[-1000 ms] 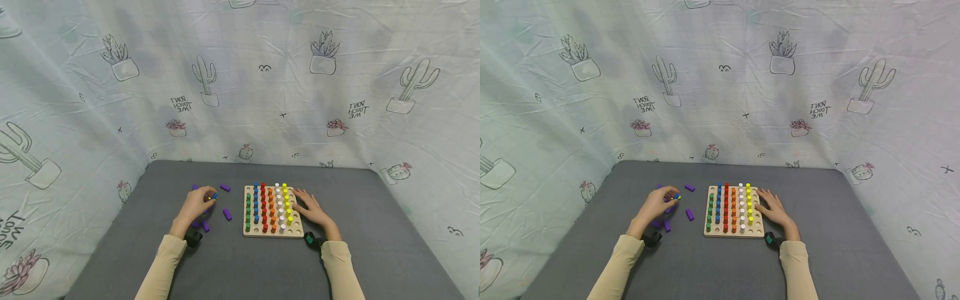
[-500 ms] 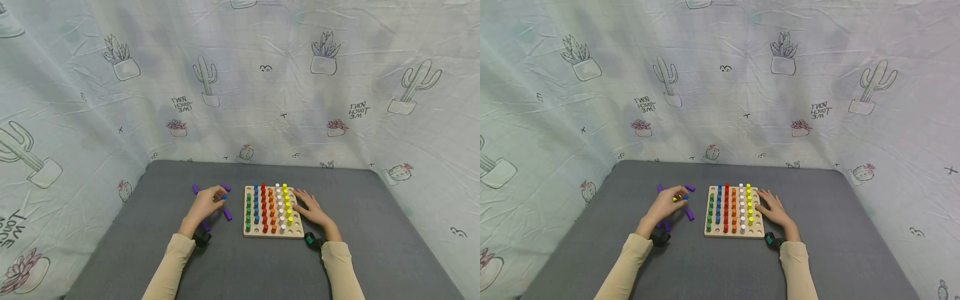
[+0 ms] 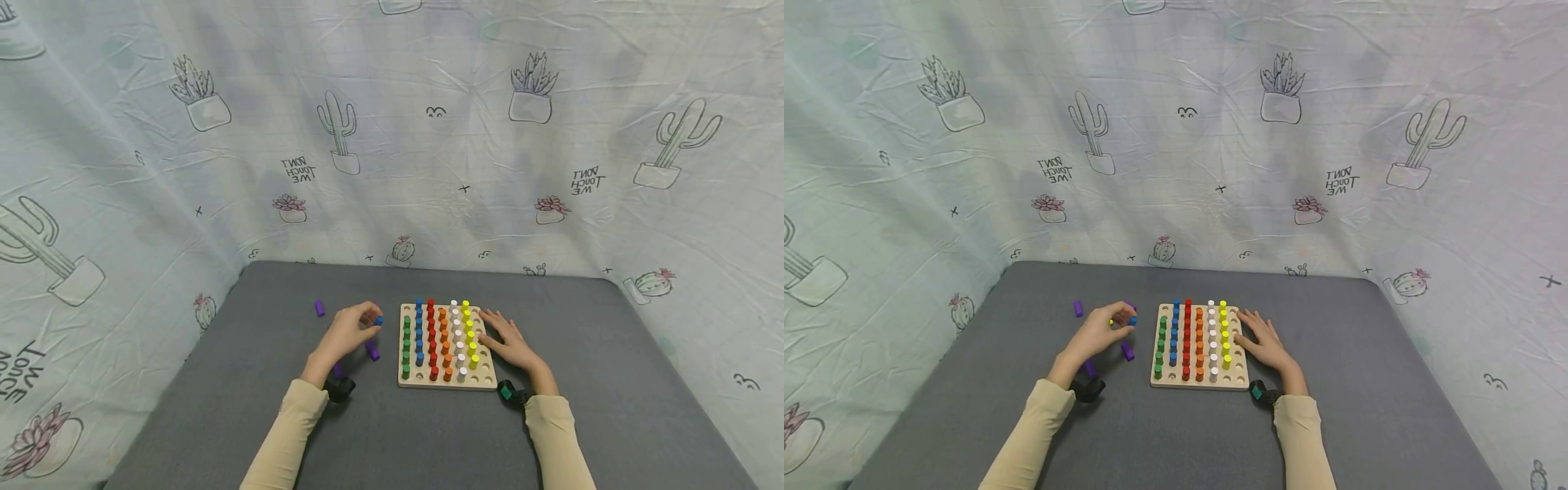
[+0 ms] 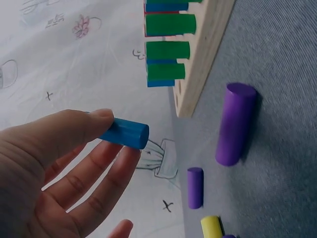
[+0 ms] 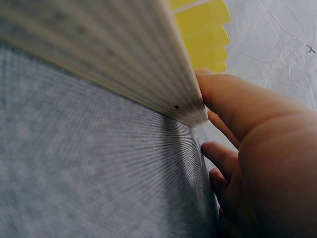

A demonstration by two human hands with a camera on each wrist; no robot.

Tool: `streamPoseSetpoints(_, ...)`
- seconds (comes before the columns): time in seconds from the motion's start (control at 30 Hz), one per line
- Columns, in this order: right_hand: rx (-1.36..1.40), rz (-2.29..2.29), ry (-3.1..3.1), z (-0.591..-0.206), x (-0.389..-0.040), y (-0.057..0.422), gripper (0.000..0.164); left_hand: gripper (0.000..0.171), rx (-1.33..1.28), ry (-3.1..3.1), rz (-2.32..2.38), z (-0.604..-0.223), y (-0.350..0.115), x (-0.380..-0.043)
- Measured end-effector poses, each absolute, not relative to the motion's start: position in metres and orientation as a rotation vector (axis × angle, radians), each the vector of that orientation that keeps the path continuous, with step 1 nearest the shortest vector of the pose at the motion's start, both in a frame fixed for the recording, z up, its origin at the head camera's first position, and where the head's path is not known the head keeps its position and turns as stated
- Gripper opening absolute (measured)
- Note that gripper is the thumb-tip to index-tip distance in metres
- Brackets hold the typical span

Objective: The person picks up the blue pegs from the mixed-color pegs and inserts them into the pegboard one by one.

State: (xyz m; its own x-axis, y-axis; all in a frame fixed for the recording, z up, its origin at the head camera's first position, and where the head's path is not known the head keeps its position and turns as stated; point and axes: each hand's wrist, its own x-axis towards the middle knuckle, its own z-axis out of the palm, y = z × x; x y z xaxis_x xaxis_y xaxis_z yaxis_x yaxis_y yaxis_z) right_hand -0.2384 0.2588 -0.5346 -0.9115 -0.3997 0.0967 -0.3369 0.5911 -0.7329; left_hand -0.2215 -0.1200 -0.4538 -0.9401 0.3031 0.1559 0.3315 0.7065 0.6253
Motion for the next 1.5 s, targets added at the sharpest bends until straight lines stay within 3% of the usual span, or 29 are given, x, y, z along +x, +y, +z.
streamPoseSetpoints(0.6, -0.650, -1.255, 2.727, -0.534, -0.238, 0.259, 0.058, 0.019, -0.769, -2.826, -1.265, -0.448, -0.105, -0.218)
streamPoseSetpoints(0.93, -0.631, -1.228, 2.753, -0.535, -0.239, 0.257, 0.058, 0.032, -0.819, -2.858, -1.353, -0.442, -0.092, -0.213)
streamPoseSetpoints(1.5, -0.611, -1.235, 2.727, -0.533, -0.239, 0.258, 0.059, 0.017, -1.011, -2.928, -1.275, -0.443, -0.073, -0.202)
